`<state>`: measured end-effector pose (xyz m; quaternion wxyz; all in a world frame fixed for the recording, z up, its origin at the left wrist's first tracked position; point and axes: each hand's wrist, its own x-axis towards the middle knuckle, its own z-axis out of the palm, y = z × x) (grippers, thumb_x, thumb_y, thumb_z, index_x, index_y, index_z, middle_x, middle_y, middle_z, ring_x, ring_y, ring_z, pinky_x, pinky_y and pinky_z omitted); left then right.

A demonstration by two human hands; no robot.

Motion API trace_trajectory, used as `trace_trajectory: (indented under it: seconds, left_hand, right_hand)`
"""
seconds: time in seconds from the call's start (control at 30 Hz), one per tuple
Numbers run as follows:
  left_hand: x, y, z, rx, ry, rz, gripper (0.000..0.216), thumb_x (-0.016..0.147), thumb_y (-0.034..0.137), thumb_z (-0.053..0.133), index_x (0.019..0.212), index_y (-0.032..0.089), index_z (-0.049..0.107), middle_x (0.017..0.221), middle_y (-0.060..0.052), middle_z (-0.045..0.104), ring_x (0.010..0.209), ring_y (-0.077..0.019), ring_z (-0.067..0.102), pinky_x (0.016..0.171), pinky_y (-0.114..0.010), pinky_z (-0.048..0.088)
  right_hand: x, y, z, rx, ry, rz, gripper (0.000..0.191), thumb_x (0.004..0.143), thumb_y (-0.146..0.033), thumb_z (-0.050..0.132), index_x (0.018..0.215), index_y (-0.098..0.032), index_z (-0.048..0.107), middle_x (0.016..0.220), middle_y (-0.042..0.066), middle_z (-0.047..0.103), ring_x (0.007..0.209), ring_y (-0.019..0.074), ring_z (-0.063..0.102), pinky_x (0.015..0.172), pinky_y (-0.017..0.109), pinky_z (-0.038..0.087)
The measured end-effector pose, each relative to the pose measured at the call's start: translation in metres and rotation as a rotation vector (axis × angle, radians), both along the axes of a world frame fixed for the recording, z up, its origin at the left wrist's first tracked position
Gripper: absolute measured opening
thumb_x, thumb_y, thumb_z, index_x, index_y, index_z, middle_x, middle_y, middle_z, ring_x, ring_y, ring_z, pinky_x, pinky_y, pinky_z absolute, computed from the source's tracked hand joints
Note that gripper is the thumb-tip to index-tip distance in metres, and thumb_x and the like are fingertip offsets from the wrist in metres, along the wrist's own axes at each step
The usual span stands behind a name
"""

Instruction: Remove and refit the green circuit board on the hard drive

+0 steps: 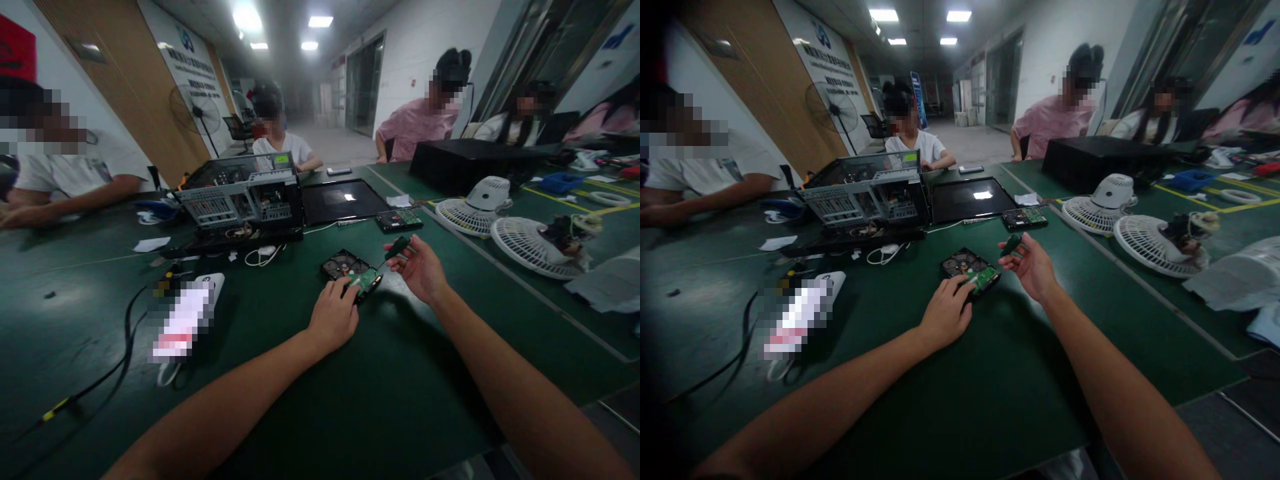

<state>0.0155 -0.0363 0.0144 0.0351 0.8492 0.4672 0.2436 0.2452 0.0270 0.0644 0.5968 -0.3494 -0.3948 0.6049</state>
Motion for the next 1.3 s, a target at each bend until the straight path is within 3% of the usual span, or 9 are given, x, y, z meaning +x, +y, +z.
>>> trace_trajectory:
  seconds: [0.13,0.33,0.5,0.77,0.87,1.1,1.3]
  left_hand:
    - [0.0001,-0.0004,0.0009,-0.004,0.005,0.000,0.047,0.089,0.020,0.058,0.135,0.020,0.053,0.140,-0.013,0.050,0.124,-0.0318,0.049,0.104,-0.049,0.048]
    - [0.0005,-0.0003,0.0015,-0.009,-0.003,-0.003,0.047,0.089,0.019,0.057,0.136,0.021,0.053,0.141,-0.013,0.050,0.125,-0.0317,0.050,0.105,-0.049,0.048]
    - [0.0000,0.0003,0.0006,-0.019,-0.012,-0.005,0.047,0.089,0.020,0.058,0.136,0.021,0.052,0.141,-0.014,0.050,0.126,-0.0321,0.049,0.104,-0.050,0.049]
    - [0.0003,-0.0004,0.0012,-0.007,-0.006,0.002,0.047,0.089,0.020,0.058,0.135,0.022,0.052,0.141,-0.013,0.050,0.125,-0.0318,0.050,0.103,-0.050,0.049]
    - [0.0002,-0.0002,0.0013,0.001,-0.003,-0.001,0.047,0.089,0.020,0.057,0.135,0.021,0.053,0.141,-0.013,0.050,0.125,-0.0315,0.050,0.104,-0.049,0.049]
    - [0.0006,0.0002,0.0003,-0.009,0.000,0.004,0.048,0.087,0.019,0.059,0.135,0.021,0.053,0.140,-0.013,0.051,0.125,-0.0321,0.050,0.104,-0.050,0.049]
    - [0.0003,-0.0003,0.0010,-0.008,0.003,0.001,0.046,0.089,0.020,0.057,0.136,0.021,0.052,0.141,-0.013,0.050,0.124,-0.0316,0.050,0.104,-0.050,0.049]
  right_hand:
    - [0.0009,-0.0007,0.0000,-0.008,-0.003,-0.021,0.030,0.092,-0.050,0.060,0.094,-0.021,0.067,0.097,0.007,0.075,0.063,0.0150,0.066,0.055,0.027,0.052]
    - [0.0013,-0.0015,-0.0003,0.039,-0.085,-0.036,0.035,0.092,-0.050,0.060,0.111,-0.023,0.072,0.097,0.005,0.073,0.060,0.0125,0.059,0.049,0.025,0.044]
    - [0.0011,-0.0022,-0.0004,0.069,-0.147,-0.059,0.031,0.091,-0.046,0.064,0.104,-0.020,0.074,0.096,0.006,0.071,0.058,0.0095,0.051,0.044,0.022,0.033]
    - [0.0007,-0.0022,-0.0024,0.103,-0.140,0.013,0.026,0.091,-0.048,0.064,0.090,-0.022,0.063,0.105,0.007,0.075,0.062,0.0128,0.057,0.052,0.027,0.043]
    - [0.0005,-0.0015,-0.0033,0.085,-0.103,0.022,0.032,0.093,-0.052,0.059,0.097,-0.022,0.066,0.101,0.008,0.074,0.062,0.0140,0.058,0.053,0.028,0.044]
    - [-0.0025,-0.0047,-0.0002,0.049,-0.143,0.023,0.038,0.091,-0.050,0.062,0.117,-0.024,0.070,0.101,0.004,0.070,0.056,0.0096,0.048,0.044,0.025,0.032]
    - [-0.0029,-0.0052,-0.0023,0.084,-0.146,0.056,0.031,0.089,-0.049,0.066,0.103,-0.021,0.070,0.107,0.007,0.072,0.063,0.0133,0.062,0.052,0.028,0.045]
